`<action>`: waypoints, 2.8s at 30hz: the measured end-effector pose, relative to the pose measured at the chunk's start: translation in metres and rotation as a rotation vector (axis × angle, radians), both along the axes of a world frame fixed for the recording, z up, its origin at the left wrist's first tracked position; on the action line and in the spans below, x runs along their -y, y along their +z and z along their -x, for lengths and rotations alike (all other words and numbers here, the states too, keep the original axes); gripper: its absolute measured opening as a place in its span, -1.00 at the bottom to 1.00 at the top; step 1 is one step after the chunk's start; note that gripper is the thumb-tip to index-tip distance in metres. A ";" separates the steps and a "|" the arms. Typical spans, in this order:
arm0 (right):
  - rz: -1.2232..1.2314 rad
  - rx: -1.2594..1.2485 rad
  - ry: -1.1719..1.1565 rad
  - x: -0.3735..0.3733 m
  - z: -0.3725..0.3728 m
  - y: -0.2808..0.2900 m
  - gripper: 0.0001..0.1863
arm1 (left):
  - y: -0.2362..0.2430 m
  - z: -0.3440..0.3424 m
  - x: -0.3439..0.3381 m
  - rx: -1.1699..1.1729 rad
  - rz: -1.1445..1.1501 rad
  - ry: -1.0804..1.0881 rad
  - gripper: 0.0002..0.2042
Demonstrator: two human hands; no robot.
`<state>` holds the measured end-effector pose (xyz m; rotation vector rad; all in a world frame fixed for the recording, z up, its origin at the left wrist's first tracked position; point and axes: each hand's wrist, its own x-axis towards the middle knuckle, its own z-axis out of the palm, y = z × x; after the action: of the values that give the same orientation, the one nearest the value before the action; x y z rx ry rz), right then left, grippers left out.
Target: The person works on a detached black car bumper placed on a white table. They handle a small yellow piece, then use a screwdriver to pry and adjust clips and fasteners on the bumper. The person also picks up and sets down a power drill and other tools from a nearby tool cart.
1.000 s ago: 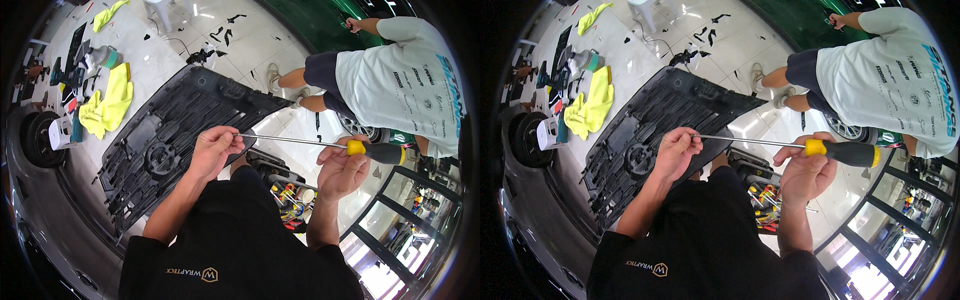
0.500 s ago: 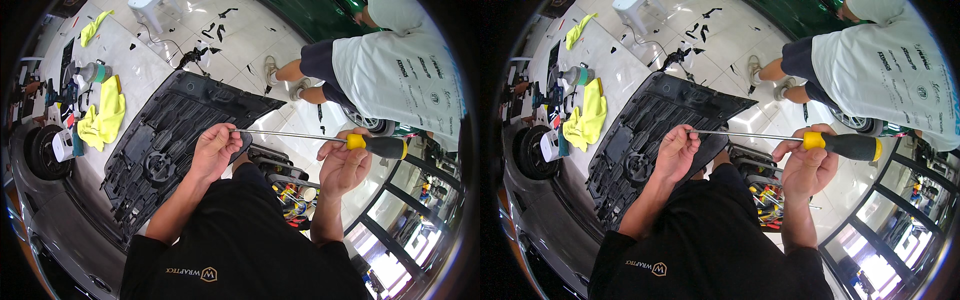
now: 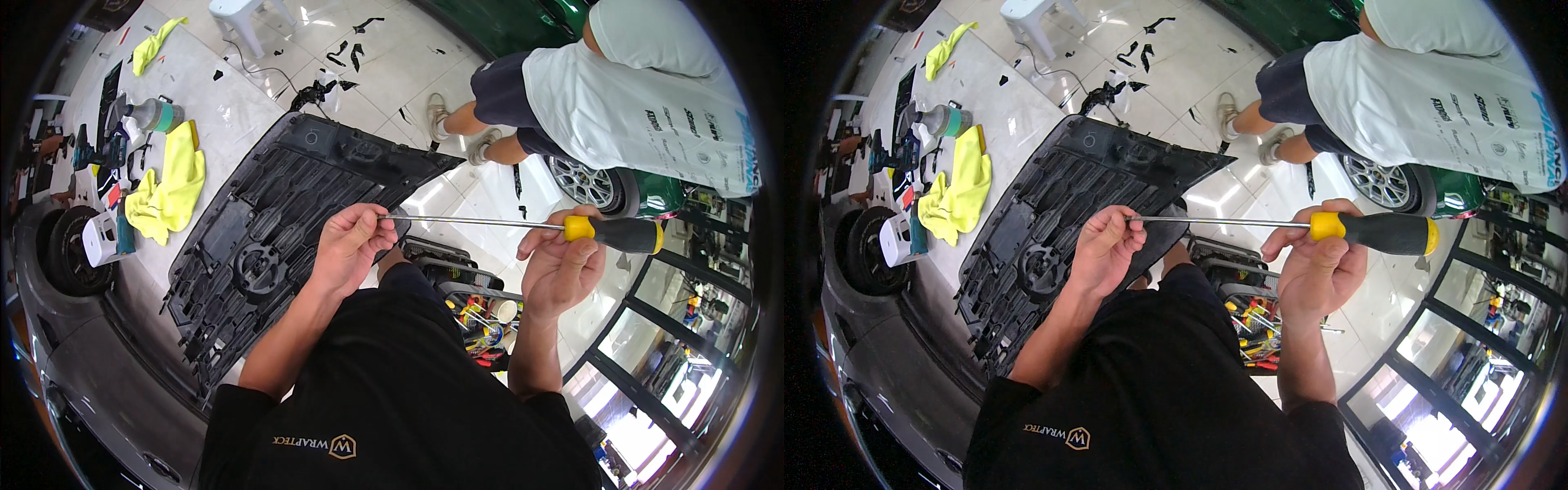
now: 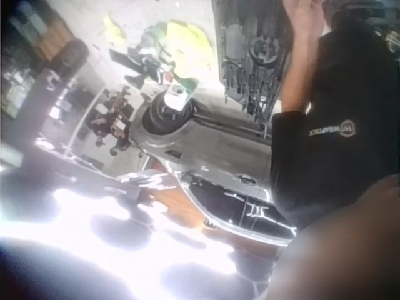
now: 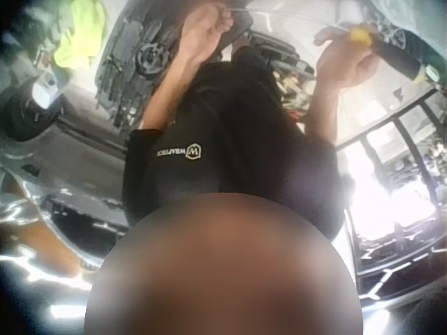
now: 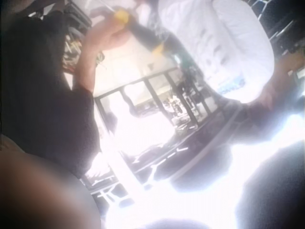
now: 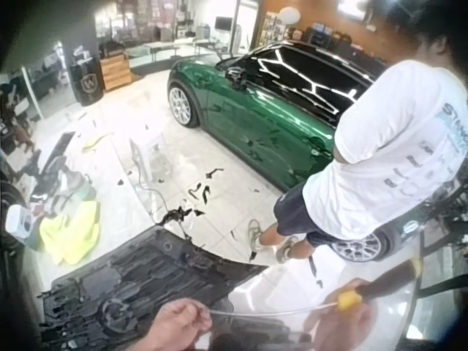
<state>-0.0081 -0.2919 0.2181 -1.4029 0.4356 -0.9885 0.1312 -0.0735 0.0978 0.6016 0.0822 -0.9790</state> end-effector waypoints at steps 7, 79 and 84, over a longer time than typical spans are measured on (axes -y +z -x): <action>0.040 -0.049 0.197 -0.011 0.023 0.008 -0.55 | -0.010 0.018 -0.013 0.035 -0.099 -0.107 -0.80; -0.933 -0.234 0.035 0.052 -0.051 -0.263 -0.49 | -0.123 -0.068 0.188 1.834 -0.600 -0.364 -0.84; -0.931 -0.232 0.039 0.052 -0.051 -0.262 -0.49 | -0.125 -0.066 0.191 1.894 -0.580 -0.331 -0.83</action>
<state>0.0427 -0.3435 -0.0441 -0.6646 0.8965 -0.4634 0.1975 -0.2641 -0.0273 1.8954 -1.4861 -0.3350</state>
